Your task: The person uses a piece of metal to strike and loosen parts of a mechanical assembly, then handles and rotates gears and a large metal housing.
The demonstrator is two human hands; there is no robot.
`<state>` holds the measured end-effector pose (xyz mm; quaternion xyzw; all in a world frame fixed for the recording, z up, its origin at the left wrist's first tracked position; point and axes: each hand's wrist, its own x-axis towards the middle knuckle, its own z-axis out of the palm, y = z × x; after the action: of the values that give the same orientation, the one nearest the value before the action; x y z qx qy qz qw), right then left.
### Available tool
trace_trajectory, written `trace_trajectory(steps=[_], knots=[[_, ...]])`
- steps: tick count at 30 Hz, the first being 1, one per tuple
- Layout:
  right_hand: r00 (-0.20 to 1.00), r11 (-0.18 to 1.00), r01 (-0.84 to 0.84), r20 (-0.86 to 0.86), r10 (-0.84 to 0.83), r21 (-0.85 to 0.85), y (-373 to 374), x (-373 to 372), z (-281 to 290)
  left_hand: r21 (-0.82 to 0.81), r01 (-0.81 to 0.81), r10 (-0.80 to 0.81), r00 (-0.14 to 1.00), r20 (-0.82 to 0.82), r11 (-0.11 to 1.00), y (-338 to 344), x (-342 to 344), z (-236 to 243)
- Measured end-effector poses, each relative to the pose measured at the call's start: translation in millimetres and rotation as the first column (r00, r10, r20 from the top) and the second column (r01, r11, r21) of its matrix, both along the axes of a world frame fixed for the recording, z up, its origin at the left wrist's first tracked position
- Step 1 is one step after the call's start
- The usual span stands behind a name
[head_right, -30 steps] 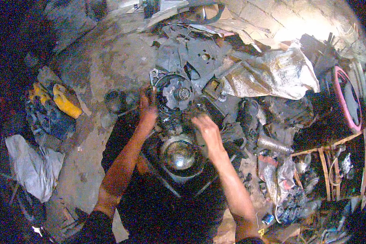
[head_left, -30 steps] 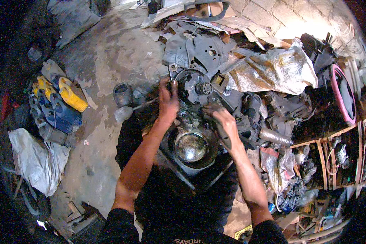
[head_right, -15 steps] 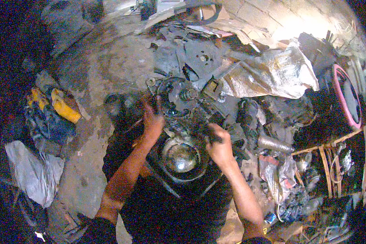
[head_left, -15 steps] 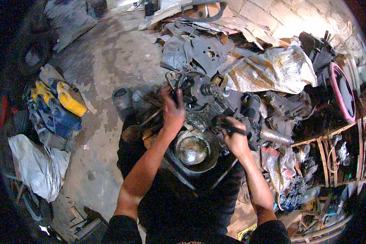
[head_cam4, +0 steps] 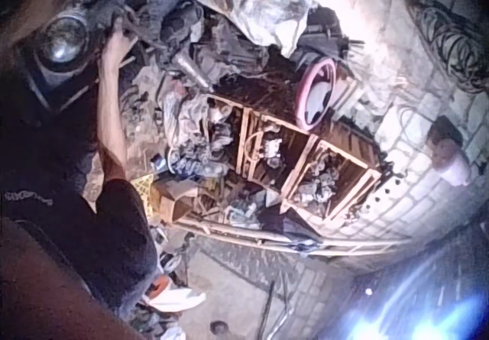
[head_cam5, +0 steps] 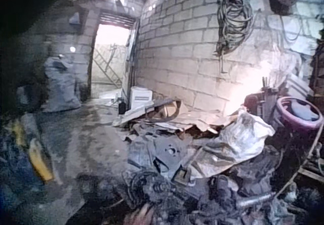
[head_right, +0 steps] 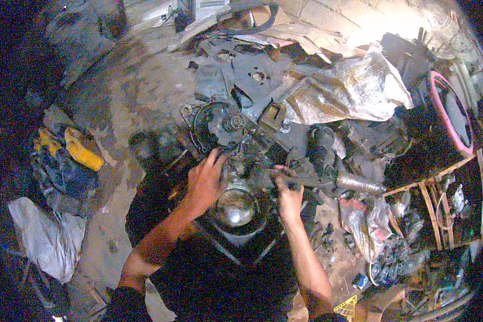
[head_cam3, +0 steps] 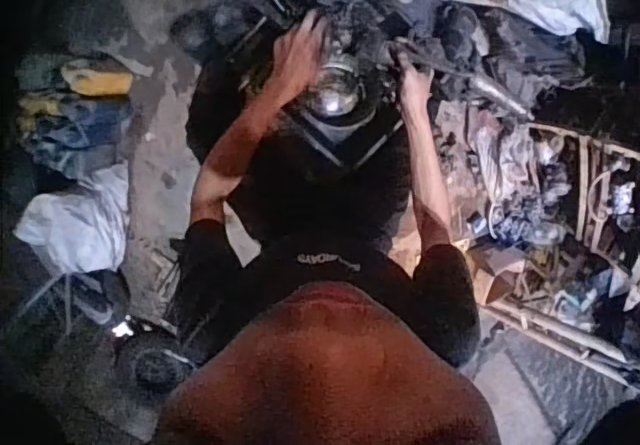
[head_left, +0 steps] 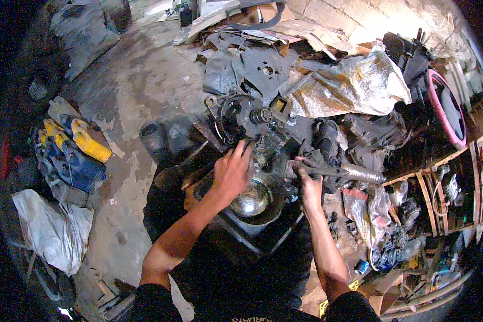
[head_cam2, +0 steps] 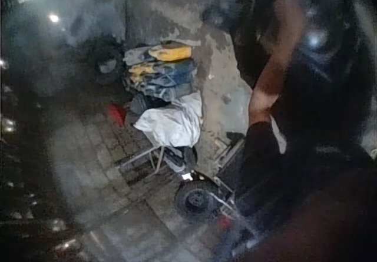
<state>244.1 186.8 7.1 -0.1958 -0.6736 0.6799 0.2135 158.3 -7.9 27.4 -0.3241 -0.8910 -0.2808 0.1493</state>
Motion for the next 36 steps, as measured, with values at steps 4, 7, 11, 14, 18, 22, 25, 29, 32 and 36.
trace_trajectory(steps=[4, 7, 11, 14, 18, 22, 25, 29, 32, 36], knots=[[1.0, 0.991, 0.004, -0.003, -0.005, -0.131, -5.1, -1.1, 0.7, -0.179, -0.058, 0.054, 0.998, -0.03, 0.982, 12.8, 0.1, -4.1], [0.998, 0.975, 0.01, 0.066, 0.005, -0.222, -18.2, 1.5, 9.3, -0.195, -0.074, 0.064, 0.996, -0.056, 0.978, 21.0, -3.3, -5.8], [0.998, 0.981, 0.053, 0.031, -0.048, -0.186, -15.2, 4.7, -16.4, -0.075, -0.046, 0.04, 0.996, -0.081, 0.996, 19.5, -5.9, -9.5], [0.998, 0.98, 0.016, 0.063, -0.004, -0.196, -15.3, 7.6, -10.2, -0.046, -0.05, 0.047, 0.997, -0.065, 0.998, 18.9, -6.5, -10.5], [0.998, 0.99, 0.035, 0.06, -0.027, -0.14, -15.4, 13.1, -15.7, -0.061, -0.073, 0.07, 0.997, -0.045, 0.995, 12.9, -4.7, -9.7], [0.994, 0.989, 0.06, 0.098, -0.047, -0.132, -14.1, 17.7, -14.2, -0.126, -0.054, 0.052, 0.998, -0.017, 0.991, 4.1, -1.9, 0.7], [0.993, 0.993, 0.08, 0.096, -0.072, -0.084, -13.2, 23.7, -9.0, -0.175, -0.04, 0.037, 0.999, -0.02, 0.984, -4.1, -5.2, -1.5], [0.99, 0.996, 0.033, 0.141, -0.022, -0.079, -9.8, 26.4, -7.3, -0.141, -0.007, -0.005, 0.996, -0.088, 0.99, -18.3, -9.4, -7.4], [0.996, 0.997, 0.015, 0.09, -0.008, -0.078, -8.7, 26.9, -12.2, -0.118, 0.026, -0.043, 0.988, -0.15, 0.993, -22.6, -11.7, -3.2], [0.999, 0.99, 0.004, 0.037, 0.001, -0.139, -15.5, 32.2, -11.3, -0.112, 0.014, -0.045, 0.961, -0.274, 0.994, -28.7, -9.7, -6.3]])
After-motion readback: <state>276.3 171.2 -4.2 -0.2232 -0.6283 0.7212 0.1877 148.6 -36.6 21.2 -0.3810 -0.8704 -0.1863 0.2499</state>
